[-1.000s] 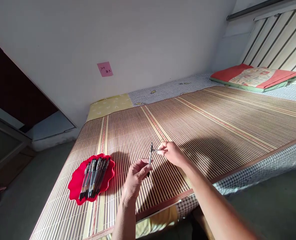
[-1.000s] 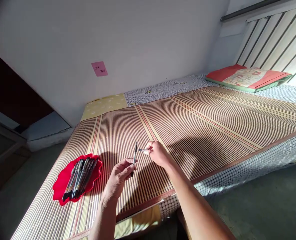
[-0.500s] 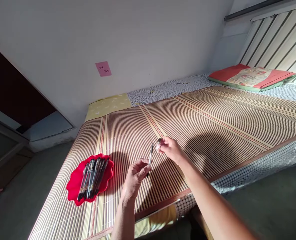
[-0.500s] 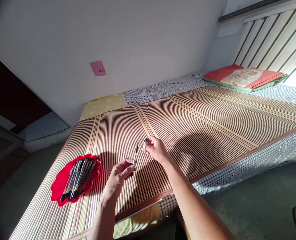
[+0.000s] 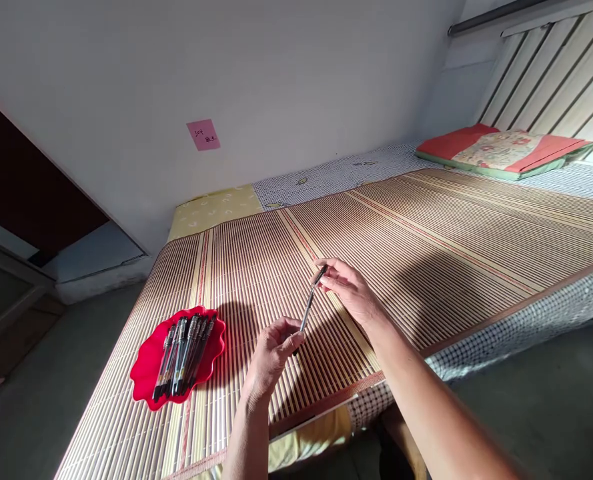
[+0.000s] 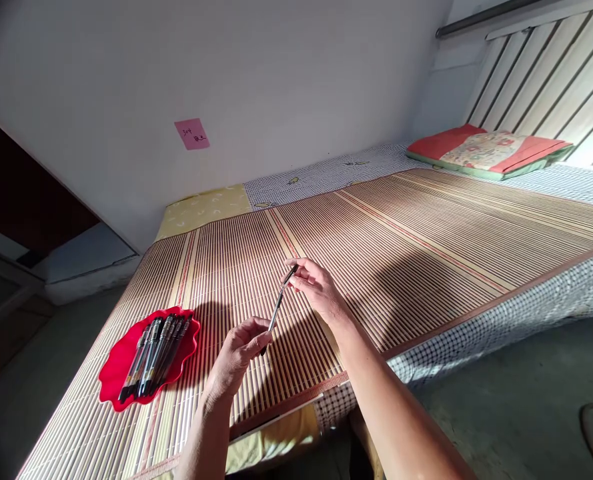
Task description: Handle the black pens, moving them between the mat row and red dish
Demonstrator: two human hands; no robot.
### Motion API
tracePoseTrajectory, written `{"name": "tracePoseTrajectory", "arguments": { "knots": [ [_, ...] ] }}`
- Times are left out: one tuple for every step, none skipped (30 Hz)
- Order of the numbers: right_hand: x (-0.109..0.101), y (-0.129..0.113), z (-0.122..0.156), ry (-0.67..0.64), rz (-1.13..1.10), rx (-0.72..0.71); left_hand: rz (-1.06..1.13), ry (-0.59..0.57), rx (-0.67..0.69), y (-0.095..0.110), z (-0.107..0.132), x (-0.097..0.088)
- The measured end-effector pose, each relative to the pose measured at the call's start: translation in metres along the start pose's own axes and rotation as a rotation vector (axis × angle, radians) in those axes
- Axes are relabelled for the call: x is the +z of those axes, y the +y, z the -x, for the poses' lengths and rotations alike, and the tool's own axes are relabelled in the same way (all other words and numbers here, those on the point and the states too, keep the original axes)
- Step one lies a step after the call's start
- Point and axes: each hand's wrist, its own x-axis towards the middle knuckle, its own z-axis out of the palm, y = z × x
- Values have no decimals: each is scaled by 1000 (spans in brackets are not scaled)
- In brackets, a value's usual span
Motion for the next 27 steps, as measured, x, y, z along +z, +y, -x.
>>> {"name": "tracePoseTrajectory", "arguments": {
  "knots": [
    [0,-2,1,-23,27,-6,2,-1,-4,0,0,0],
    [0,-3,1,-49,55,-13,4,1,-7,1,0,0],
    [0,-4,2,-77,87,-20,6,6,-8,1,0,0],
    [0,-4,2,-104,119,-30,8,13,-6,1,0,0],
    [0,-4,2,-129,149,-40,10,21,-2,1,0,0],
    [0,-4,2,-153,173,-47,12,28,2,1,0,0],
    [1,-3,2,-174,186,-49,15,35,6,0,0,0],
    [3,-1,2,-191,187,-48,17,41,10,0,0,0],
    [4,0,2,-198,177,-44,17,46,13,-1,0,0],
    [6,2,2,-198,163,-39,17,50,16,-2,0,-1],
    [8,3,2,-194,149,-32,15,53,19,-3,1,-1],
    [9,5,2,-187,137,-30,14,58,25,-4,1,-1],
    [11,7,3,-185,127,-30,15,66,31,-5,1,-2],
    [12,8,3,-186,121,-29,19,75,35,-6,1,-2],
    [14,10,3,-187,115,-26,26,86,37,-7,2,-3],
    [15,11,3,-188,108,-21,34,96,37,-8,2,-4],
    [16,12,4,-187,98,-16,41,104,35,-9,2,-5],
    [17,13,4,-185,83,-10,48,109,32,-10,2,-6],
    [18,13,5,-185,65,-1,54,112,29,-10,3,-7],
    [19,14,6,-190,44,6,59,114,29,-10,3,-8],
    [20,14,6,-197,24,11,63,115,29,-10,3,-9],
    [21,14,7,-201,9,14,68,114,29,-10,4,-9],
    [21,14,8,-203,0,15,73,112,28,-10,4,-10],
    [21,15,8,-205,-3,13,77,111,29,-10,4,-10],
    [21,16,8,-208,-1,10,82,111,31,-10,4,-9],
    [21,17,8,-214,4,5,87,113,33,-10,4,-9],
    [20,18,8,-223,9,0,93,118,35,-10,3,-8]
  ]
}}
